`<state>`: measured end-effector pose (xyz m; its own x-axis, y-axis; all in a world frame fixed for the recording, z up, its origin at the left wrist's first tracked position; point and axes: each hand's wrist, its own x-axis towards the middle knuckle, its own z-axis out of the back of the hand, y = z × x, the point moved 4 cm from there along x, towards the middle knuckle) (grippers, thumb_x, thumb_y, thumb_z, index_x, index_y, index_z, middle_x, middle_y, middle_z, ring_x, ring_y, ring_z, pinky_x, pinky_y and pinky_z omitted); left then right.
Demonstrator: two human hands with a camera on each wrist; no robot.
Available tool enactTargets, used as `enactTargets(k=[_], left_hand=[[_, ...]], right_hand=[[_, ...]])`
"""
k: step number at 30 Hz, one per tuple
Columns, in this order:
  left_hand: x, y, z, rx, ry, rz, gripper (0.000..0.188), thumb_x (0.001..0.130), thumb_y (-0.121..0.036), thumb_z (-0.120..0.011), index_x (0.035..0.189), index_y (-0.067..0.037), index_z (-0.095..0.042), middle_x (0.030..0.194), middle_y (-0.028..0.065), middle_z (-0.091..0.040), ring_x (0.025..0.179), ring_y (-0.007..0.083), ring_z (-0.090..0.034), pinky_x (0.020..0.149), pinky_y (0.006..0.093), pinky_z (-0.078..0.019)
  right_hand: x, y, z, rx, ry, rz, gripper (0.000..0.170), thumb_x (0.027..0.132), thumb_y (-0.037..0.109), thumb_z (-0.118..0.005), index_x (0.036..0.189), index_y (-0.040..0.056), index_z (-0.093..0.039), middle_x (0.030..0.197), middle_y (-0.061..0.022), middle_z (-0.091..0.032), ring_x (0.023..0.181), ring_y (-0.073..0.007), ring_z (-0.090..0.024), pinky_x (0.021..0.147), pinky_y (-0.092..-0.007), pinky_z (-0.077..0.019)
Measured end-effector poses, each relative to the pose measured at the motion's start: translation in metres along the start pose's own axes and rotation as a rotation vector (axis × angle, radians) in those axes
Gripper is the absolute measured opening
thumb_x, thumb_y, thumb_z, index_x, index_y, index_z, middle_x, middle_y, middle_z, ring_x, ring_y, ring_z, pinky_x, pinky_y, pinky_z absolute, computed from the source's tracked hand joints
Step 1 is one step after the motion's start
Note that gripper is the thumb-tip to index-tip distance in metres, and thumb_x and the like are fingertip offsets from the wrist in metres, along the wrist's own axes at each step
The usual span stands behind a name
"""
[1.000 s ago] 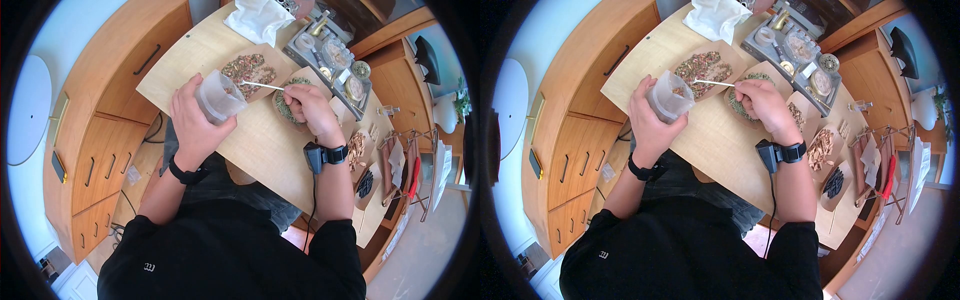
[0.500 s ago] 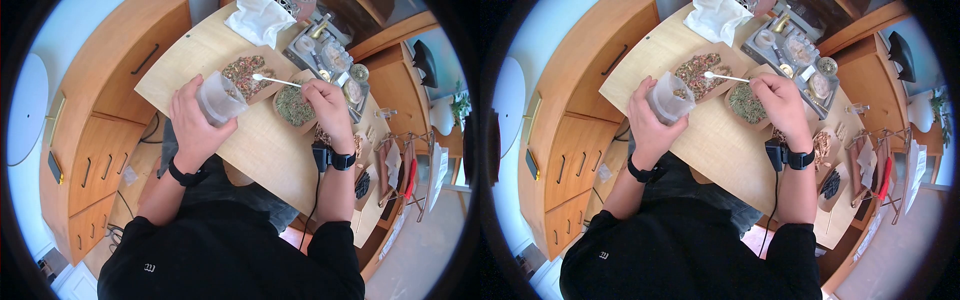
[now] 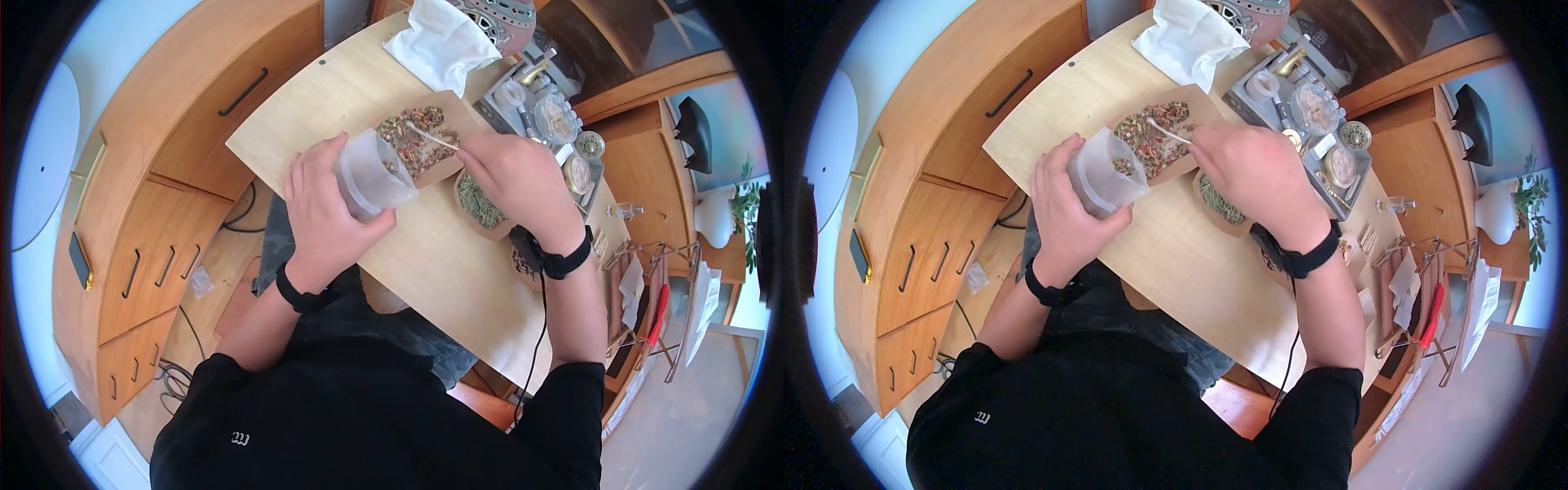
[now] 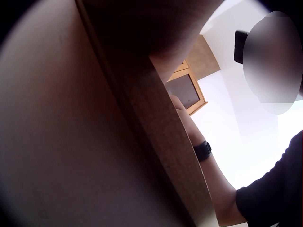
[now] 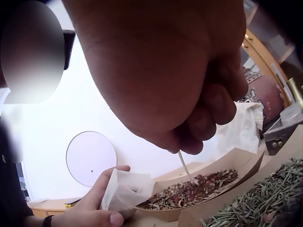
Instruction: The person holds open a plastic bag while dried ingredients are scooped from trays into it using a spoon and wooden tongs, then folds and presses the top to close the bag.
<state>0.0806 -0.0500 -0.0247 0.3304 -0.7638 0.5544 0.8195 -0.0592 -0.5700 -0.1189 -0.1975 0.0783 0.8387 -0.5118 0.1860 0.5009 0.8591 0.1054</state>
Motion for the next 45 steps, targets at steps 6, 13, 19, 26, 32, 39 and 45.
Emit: enactTargets(k=[6, 13, 19, 26, 32, 39, 45], left_hand=[[0.000, 0.001, -0.001, -0.009, 0.016, 0.012, 0.101, 0.069, -0.023, -0.094, 0.157, -0.005, -0.048, 0.147, 0.0179, -0.062, 0.137, 0.0425, -0.057, 0.121, 0.0567, -0.0398], [-0.001, 0.003, -0.002, -0.046, 0.002, 0.011, 0.104, 0.069, -0.028, -0.097, 0.159, -0.008, -0.049, 0.146, 0.0182, -0.060, 0.138, 0.0429, -0.057, 0.126, 0.0645, -0.0359], [-0.002, 0.002, -0.002, -0.020, 0.005, 0.002, 0.104, 0.069, -0.028, -0.096, 0.159, -0.008, -0.048, 0.145, 0.0180, -0.060, 0.138, 0.0427, -0.056, 0.126, 0.0642, -0.0358], [-0.001, 0.001, -0.002, -0.024, 0.006, -0.006, 0.103, 0.069, -0.027, -0.096, 0.159, -0.008, -0.048, 0.145, 0.0179, -0.060, 0.138, 0.0427, -0.057, 0.126, 0.0642, -0.0357], [-0.001, 0.001, -0.001, -0.026, 0.009, 0.013, 0.103, 0.069, -0.027, -0.096, 0.159, -0.009, -0.049, 0.144, 0.0182, -0.060, 0.137, 0.0431, -0.057, 0.125, 0.0644, -0.0363], [0.000, 0.000, -0.001, -0.018, 0.007, 0.007, 0.104, 0.069, -0.027, -0.097, 0.159, -0.009, -0.048, 0.144, 0.0179, -0.061, 0.137, 0.0427, -0.057, 0.126, 0.0652, -0.0356], [0.000, 0.001, -0.002, -0.014, 0.009, -0.001, 0.104, 0.069, -0.027, -0.096, 0.160, -0.009, -0.048, 0.144, 0.0181, -0.061, 0.137, 0.0427, -0.057, 0.126, 0.0654, -0.0353]], right_hand=[[-0.022, 0.007, 0.008, 0.006, 0.108, -0.019, 0.021, 0.109, 0.025, -0.066, 0.098, 0.0075, -0.070, 0.089, -0.0158, -0.073, 0.086, -0.0401, -0.073, 0.074, -0.0516, -0.0582], [-0.018, -0.036, -0.005, -0.022, -0.098, -0.254, 0.020, 0.111, 0.027, -0.066, 0.103, 0.0088, -0.070, 0.093, -0.0175, -0.073, 0.087, -0.0421, -0.073, 0.075, -0.0531, -0.0589], [-0.025, -0.033, -0.012, -0.029, 0.019, -0.179, 0.017, 0.111, 0.026, -0.065, 0.108, 0.0104, -0.071, 0.095, -0.0160, -0.075, 0.087, -0.0420, -0.074, 0.075, -0.0524, -0.0590], [-0.047, -0.026, 0.002, 0.161, 0.022, -0.256, 0.020, 0.112, 0.026, -0.065, 0.110, 0.0077, -0.073, 0.092, -0.0217, -0.072, 0.088, -0.0449, -0.073, 0.075, -0.0539, -0.0567], [-0.054, -0.049, -0.012, 0.351, 0.027, -0.618, 0.031, 0.114, 0.026, -0.063, 0.098, 0.0001, -0.071, 0.083, -0.0216, -0.069, 0.078, -0.0390, -0.070, 0.074, -0.0463, -0.0539], [-0.063, -0.041, -0.051, 0.976, 0.141, -0.751, 0.037, 0.115, 0.027, -0.062, 0.089, 0.0009, -0.069, 0.072, 0.0026, -0.056, 0.067, -0.0076, -0.050, 0.061, -0.0307, -0.0416], [-0.060, -0.027, -0.055, 1.335, 0.176, -0.875, 0.035, 0.116, 0.027, -0.061, 0.087, 0.0073, -0.066, 0.070, 0.0088, -0.047, 0.060, -0.0028, -0.038, 0.054, -0.0248, -0.0270]])
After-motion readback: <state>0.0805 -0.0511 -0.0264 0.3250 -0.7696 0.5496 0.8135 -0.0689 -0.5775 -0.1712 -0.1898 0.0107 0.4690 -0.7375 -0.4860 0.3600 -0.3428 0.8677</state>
